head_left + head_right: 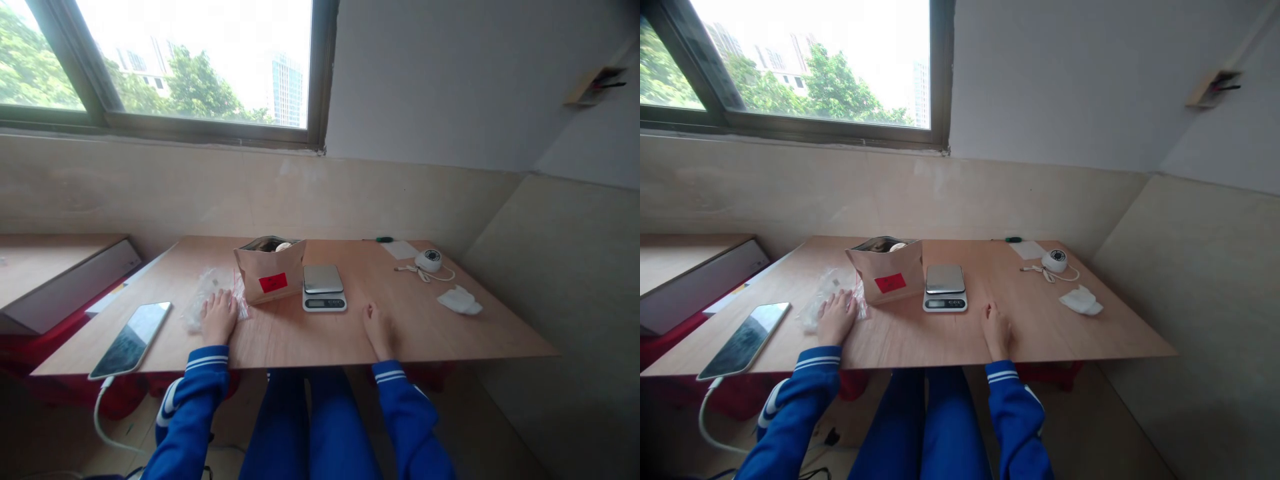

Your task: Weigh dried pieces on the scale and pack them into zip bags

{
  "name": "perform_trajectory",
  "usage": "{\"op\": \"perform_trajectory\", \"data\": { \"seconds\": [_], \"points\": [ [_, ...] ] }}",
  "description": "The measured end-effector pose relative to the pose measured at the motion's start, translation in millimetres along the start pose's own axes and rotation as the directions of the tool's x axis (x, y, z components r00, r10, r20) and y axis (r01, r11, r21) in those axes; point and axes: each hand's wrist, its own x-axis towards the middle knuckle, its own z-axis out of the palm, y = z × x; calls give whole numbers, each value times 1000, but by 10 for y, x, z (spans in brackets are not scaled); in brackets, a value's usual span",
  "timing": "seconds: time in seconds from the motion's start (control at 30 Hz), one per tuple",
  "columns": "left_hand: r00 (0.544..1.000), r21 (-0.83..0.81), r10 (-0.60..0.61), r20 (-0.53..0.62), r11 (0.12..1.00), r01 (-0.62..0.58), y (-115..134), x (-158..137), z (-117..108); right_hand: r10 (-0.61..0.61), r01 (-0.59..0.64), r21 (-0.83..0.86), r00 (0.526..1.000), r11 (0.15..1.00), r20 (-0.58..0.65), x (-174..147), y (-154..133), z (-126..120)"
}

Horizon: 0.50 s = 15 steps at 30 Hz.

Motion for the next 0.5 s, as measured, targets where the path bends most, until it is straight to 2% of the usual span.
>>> {"op": "perform_trajectory", "data": {
  "seconds": [0.37, 0.5],
  "points": [
    [1000, -64, 2, -30, 998, -4, -50, 28, 47, -14, 14, 22, 1000, 1000, 4, -5, 26, 18],
    [996, -110, 29, -88, 993, -39, -88, 59, 109, -30, 29, 34, 999, 999, 18, -24, 36, 18]
  ]
}}
